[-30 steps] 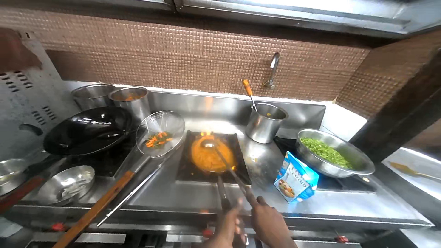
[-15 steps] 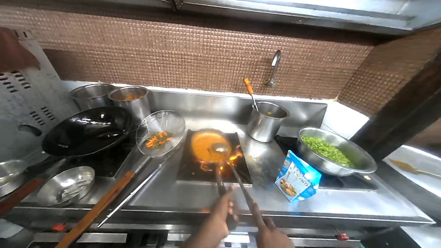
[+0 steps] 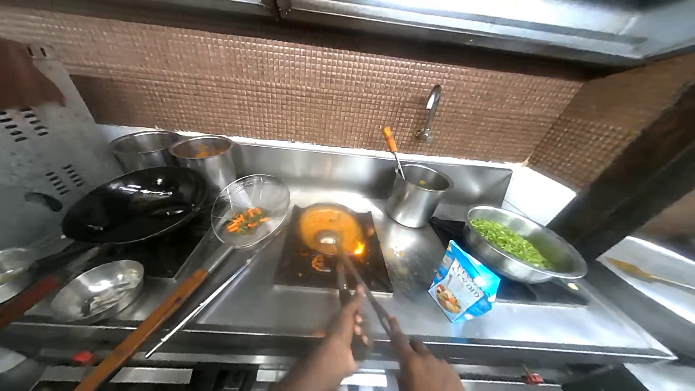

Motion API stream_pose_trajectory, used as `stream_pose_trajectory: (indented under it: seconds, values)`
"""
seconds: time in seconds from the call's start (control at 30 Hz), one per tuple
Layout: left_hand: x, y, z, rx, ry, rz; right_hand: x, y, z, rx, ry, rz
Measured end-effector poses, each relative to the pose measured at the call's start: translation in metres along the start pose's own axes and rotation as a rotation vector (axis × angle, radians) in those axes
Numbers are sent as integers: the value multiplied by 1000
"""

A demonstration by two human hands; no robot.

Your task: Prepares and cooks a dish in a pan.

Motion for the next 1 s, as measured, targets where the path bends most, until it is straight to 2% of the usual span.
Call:
stream_pose_trajectory:
  seconds: [0.1, 0.2, 0.27, 0.33, 0.37, 0.5, 0.67, 0.77, 0.83, 0.93, 1.0]
  values:
    - [22, 17, 35, -65, -40, -50, 9, -6, -32, 55, 85, 17]
    - [12, -5, 16, -56, 23, -63, 8, 9, -26, 30, 93, -97]
    - [9, -17, 5, -56, 50, -5, -14, 14, -12, 50, -34, -392]
    - [10, -8, 15, -46, 18, -10, -39, 9, -19, 89, -186, -792]
    - [15, -5, 24, -41, -13, -18, -45, 7, -26, 90, -202, -843]
    - [20, -8, 39, -33, -43, -13, -25, -2, -63, 1, -129, -555]
    - [12, -13, 41, -15, -58, -52, 10, 0, -67, 64, -100, -143]
    - [-4, -29, 25, 30, -49, -40, 0, 4, -43, 5, -54, 143]
    - [-6, -24, 31, 37, -53, -25, -20, 2, -47, -95, -40, 265]
    - [11, -8, 52, -19, -66, -49, -41, -9, -70, -87, 18, 275]
    - [11, -9, 49, -20, -40, -32, -44, -7, -74, -19, 26, 99]
Point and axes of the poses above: each hand's wrist, its own z-axis away from the middle knuckle, its own y-axis out of the palm, x = y × z, the point moved 1 cm from there along -z, towards the middle knuckle, and after that the axes turned 15 degrees about x, right-handed, at the moved point
